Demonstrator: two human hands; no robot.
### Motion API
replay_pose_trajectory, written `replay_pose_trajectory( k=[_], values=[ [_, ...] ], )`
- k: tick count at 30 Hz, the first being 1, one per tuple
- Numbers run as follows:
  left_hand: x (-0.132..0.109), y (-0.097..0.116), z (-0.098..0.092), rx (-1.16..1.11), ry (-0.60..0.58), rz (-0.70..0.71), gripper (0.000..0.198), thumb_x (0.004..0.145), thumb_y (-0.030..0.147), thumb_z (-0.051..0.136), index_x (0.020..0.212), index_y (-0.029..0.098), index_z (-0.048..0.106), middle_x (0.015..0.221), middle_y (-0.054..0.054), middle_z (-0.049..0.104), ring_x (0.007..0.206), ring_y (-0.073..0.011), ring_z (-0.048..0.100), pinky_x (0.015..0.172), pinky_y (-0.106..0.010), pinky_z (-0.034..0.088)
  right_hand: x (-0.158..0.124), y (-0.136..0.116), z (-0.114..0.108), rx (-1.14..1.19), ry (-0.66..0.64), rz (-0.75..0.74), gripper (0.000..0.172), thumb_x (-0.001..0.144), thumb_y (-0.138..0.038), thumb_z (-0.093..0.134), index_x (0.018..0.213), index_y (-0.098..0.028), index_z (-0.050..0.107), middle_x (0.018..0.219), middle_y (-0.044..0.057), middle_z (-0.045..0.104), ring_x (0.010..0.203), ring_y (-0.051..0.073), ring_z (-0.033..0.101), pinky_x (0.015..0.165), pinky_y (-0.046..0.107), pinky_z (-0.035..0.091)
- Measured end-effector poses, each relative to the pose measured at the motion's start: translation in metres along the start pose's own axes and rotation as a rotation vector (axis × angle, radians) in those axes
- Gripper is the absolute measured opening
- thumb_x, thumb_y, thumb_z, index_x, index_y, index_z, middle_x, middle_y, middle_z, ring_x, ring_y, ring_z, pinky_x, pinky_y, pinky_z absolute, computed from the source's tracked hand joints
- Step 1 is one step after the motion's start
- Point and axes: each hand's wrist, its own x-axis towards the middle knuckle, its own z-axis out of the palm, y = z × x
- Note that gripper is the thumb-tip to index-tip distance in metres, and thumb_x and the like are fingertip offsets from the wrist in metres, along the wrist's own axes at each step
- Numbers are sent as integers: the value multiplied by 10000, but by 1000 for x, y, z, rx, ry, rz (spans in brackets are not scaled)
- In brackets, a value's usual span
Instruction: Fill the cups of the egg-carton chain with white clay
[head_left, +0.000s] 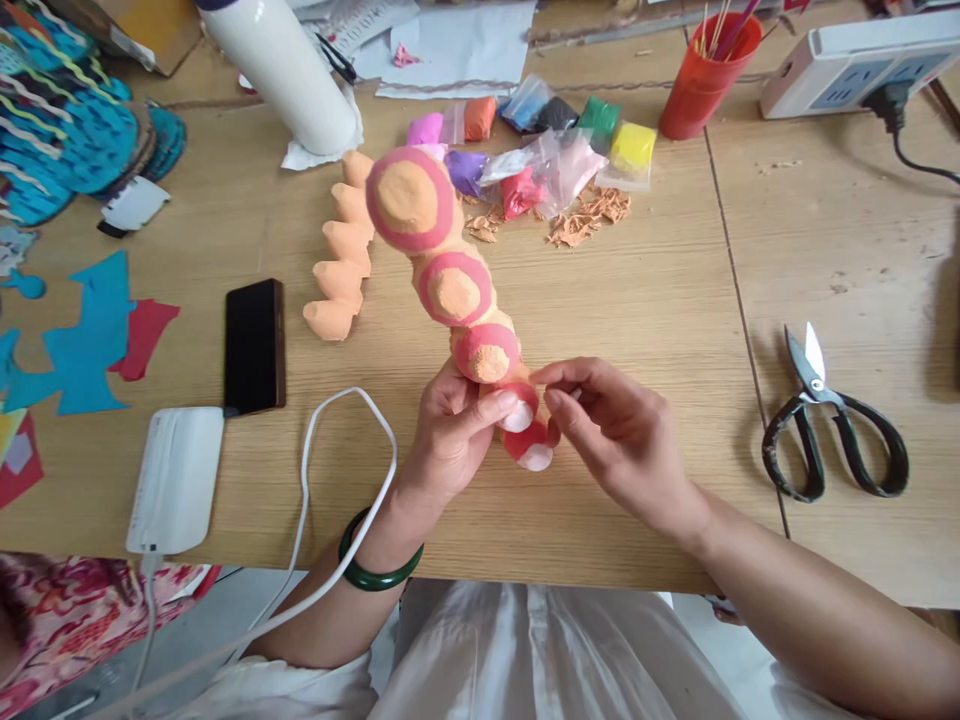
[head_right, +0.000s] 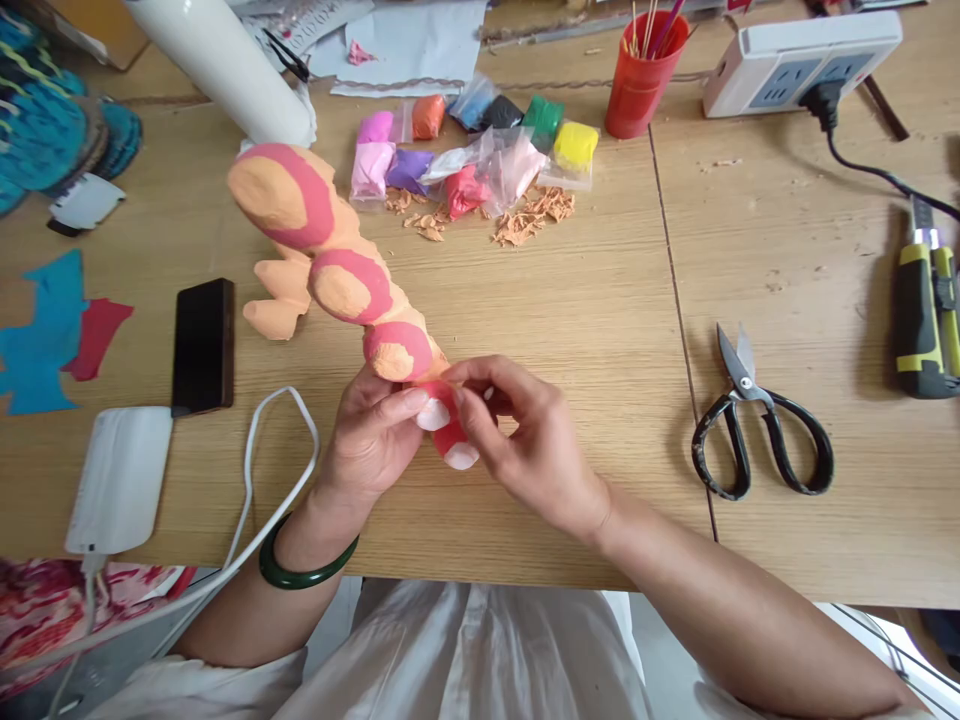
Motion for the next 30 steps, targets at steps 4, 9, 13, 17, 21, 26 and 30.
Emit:
replay_pose_trajectory(
  k=[4, 9, 13, 17, 21, 26, 30],
  values=[
    [0, 2, 1, -3, -41, 37, 169, 882, 283, 816, 813, 209, 680, 728, 5, 640, 674, -147, 599, 672, -310, 533, 11, 2, -4, 143, 22, 278, 276, 998, -459, 747, 946, -189, 718, 820, 28, 730, 663, 143, 652, 625, 288, 533],
    [0, 5, 4, -32, -39, 24, 133, 856, 269, 812, 852, 213, 692, 700, 19, 623, 664, -137, 589, 652, -286, 546, 19, 6, -9, 190, -133, 443, 492, 903, -644, 804, 760, -190, 680, 629, -14, 602, 594, 128, 544, 577, 282, 441],
    [0, 8, 5, -8, -57, 3, 227, 811, 321, 860, 847, 200, 671, 748, 13, 653, 655, -138, 613, 645, -304, 576, 22, 11, -11, 314, -235, 454, 509, 789, -649, 909, 781, -189, 692, 681, -15, 636, 614, 116, 531, 575, 266, 432],
    [-1, 11, 4, -11, -47, 13, 146, 824, 280, 817, 874, 200, 706, 775, 5, 680, 699, -148, 643, 662, -297, 579, 25, 17, -11, 403, -273, 437, 457, 757, -576, 959, 785, -179, 735, 720, -15, 664, 636, 106, 535, 614, 265, 471],
    [-2, 13, 1, -26, -20, 12, 119, 803, 266, 764, 897, 200, 733, 841, -14, 693, 796, -163, 645, 745, -305, 580, 25, 17, -12, 425, -268, 424, 418, 745, -522, 984, 770, -179, 746, 722, -13, 675, 655, 112, 559, 627, 265, 482],
    [-1, 12, -2, 33, -46, 4, 134, 744, 197, 745, 873, 214, 713, 746, 7, 641, 721, -151, 583, 695, -300, 528, 23, 15, -12, 391, -277, 384, 404, 756, -510, 984, 776, -180, 750, 746, -3, 688, 699, 131, 598, 659, 278, 501],
    [-2, 11, -3, 75, -46, -15, 174, 739, 212, 767, 898, 220, 696, 767, 9, 631, 726, -155, 588, 677, -300, 534, 22, 13, -11, 351, -325, 358, 403, 797, -526, 950, 747, -181, 747, 730, -2, 673, 692, 136, 588, 650, 285, 504]
  ],
)
